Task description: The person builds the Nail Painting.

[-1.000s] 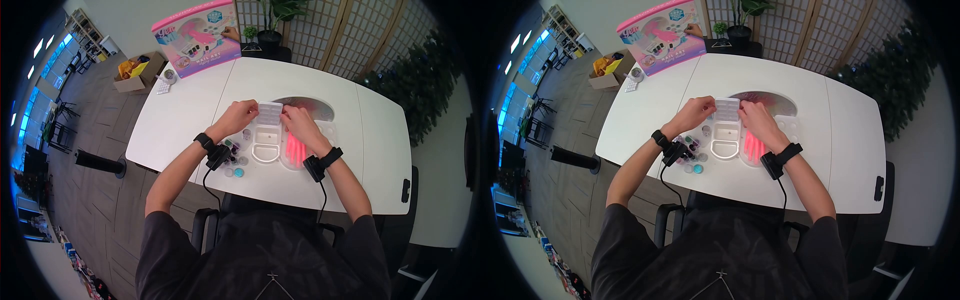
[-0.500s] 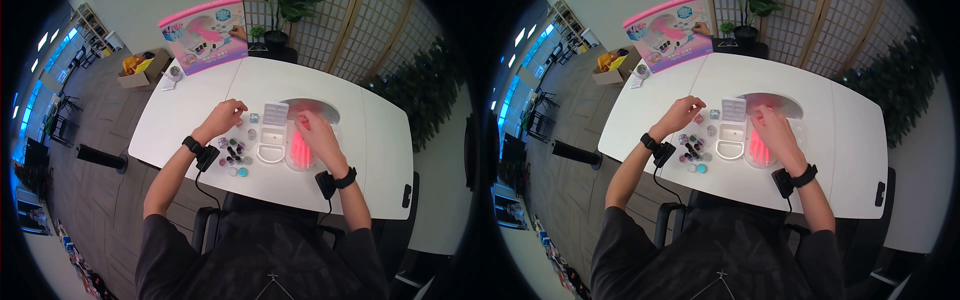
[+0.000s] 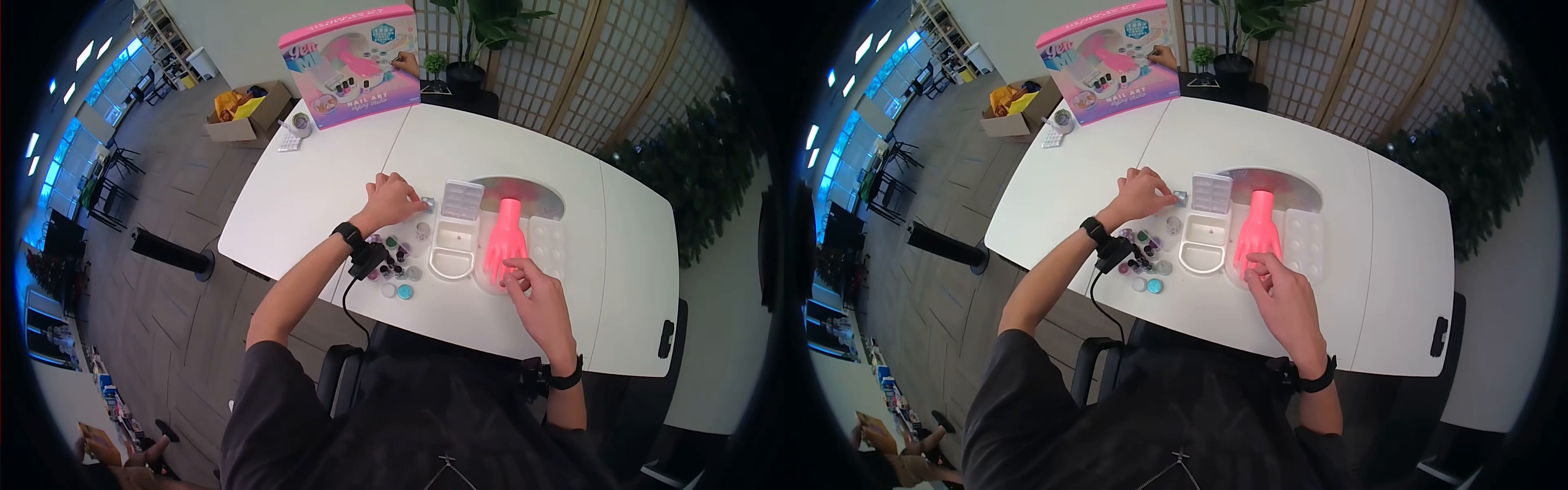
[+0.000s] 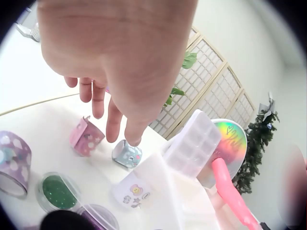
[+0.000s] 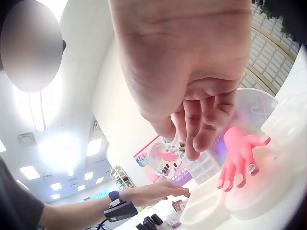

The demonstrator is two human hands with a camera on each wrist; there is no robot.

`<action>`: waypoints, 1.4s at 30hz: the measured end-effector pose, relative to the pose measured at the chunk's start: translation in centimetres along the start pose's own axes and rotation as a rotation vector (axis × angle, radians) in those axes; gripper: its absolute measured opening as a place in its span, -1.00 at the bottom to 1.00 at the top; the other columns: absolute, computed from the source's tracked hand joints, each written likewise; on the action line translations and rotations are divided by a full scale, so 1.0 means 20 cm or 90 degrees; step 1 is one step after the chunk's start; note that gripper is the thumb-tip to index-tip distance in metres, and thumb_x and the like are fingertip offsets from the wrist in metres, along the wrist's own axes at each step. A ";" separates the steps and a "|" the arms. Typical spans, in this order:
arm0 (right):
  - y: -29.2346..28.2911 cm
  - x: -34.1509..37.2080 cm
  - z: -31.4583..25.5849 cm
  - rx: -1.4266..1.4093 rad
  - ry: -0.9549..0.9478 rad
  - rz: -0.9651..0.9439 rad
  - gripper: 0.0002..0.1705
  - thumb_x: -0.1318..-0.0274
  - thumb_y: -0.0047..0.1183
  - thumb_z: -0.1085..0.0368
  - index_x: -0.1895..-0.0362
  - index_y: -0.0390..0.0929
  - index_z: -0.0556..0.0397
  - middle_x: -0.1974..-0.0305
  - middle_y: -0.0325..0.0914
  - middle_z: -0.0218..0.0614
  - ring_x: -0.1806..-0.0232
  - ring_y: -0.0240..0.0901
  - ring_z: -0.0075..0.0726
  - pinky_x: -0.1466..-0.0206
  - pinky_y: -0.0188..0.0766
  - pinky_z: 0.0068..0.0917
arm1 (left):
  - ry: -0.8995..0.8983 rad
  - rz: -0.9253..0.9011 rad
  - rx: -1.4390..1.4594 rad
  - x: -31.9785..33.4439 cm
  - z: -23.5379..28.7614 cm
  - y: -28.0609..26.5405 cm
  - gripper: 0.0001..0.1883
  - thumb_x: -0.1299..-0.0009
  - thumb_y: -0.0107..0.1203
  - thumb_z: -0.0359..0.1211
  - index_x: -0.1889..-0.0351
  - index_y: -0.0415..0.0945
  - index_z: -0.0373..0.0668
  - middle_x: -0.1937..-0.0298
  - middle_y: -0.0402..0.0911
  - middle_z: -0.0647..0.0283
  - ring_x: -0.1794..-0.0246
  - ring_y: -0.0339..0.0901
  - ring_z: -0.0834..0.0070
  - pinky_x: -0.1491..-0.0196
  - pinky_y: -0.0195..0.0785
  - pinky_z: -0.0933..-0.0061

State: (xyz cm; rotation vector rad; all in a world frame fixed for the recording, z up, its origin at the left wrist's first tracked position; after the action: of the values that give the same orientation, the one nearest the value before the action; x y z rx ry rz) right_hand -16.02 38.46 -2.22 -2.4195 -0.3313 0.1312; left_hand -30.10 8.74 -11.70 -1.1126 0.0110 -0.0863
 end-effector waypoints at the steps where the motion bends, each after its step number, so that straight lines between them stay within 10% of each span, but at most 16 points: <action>1: 0.00 0.00 0.00 0.001 0.000 0.001 -0.68 -0.43 0.17 0.25 -0.16 0.65 0.11 0.19 0.80 -0.12 0.33 0.72 -0.15 0.16 0.60 -0.26 | -0.012 -0.019 -0.026 -0.01 0.00 0.03 -0.68 -0.30 0.42 0.05 0.21 0.89 0.07 -0.22 0.63 0.16 -0.33 0.30 0.02 -0.30 0.12 -0.09; 9: -0.02 0.01 0.04 -0.004 0.002 0.017 -0.69 -0.42 0.16 0.28 -0.15 0.65 0.12 0.21 0.78 -0.12 0.31 0.73 -0.16 0.20 0.58 -0.28 | -0.044 -0.037 0.016 -0.06 -0.04 0.09 -0.71 -0.26 0.47 -0.03 0.25 0.86 0.02 -0.22 0.64 0.20 -0.32 0.29 0.00 -0.20 0.16 -0.10; 18: 0.03 0.05 -0.02 -0.086 -0.016 -0.034 -0.69 -0.45 0.14 0.31 -0.18 0.62 0.11 0.19 0.79 -0.14 0.23 0.73 -0.22 0.22 0.54 -0.34 | 0.234 0.128 0.062 0.55 0.46 -0.49 -0.86 -0.49 0.34 -0.23 0.15 0.74 -0.07 -0.30 0.51 0.23 -0.37 0.33 0.07 -0.38 0.17 -0.02; 26: 0.16 0.12 -0.24 -0.172 -0.134 -0.045 -0.69 -0.46 0.19 0.33 -0.20 0.56 0.10 0.16 0.67 -0.27 0.13 0.63 -0.33 0.07 0.54 -0.38 | 0.413 0.280 -0.258 1.07 0.82 -0.52 -0.64 -0.17 0.35 -0.44 0.05 0.65 0.06 -0.28 0.50 0.27 -0.39 0.38 0.24 -0.33 0.15 -0.01; 36: 0.44 0.11 -0.05 -0.690 0.033 -0.168 -0.80 -0.59 0.08 0.25 -0.02 0.57 0.14 0.36 0.46 -0.54 0.39 0.27 -0.71 0.32 0.22 -0.63 | 0.457 0.300 -0.195 1.18 0.89 -0.35 -0.63 -0.21 0.37 -0.39 -0.01 0.69 0.10 -0.29 0.52 0.28 -0.33 0.45 0.30 -0.31 0.17 0.09; 42: 0.38 0.13 -0.06 -0.579 -0.018 -0.064 -0.88 -0.53 0.15 0.33 0.07 0.57 0.14 0.37 0.46 -0.53 0.39 0.30 -0.72 0.28 0.28 -0.62 | 0.143 0.141 0.469 1.05 0.69 -0.22 -0.72 -0.34 0.44 -0.46 -0.01 0.74 -0.10 -0.33 0.48 0.19 -0.33 0.43 0.24 -0.42 0.23 0.21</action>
State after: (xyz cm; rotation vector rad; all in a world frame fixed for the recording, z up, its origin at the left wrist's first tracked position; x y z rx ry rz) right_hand -11.80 32.91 -6.27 -3.2855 -0.6257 -0.0494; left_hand -8.70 17.54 -0.93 -0.3562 0.2821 -0.0123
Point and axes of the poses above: each hand's wrist, its own x-axis away from the middle knuckle, its own y-axis out of the palm, z = x × y, the point moved 10 cm from there along -x, towards the middle knuckle
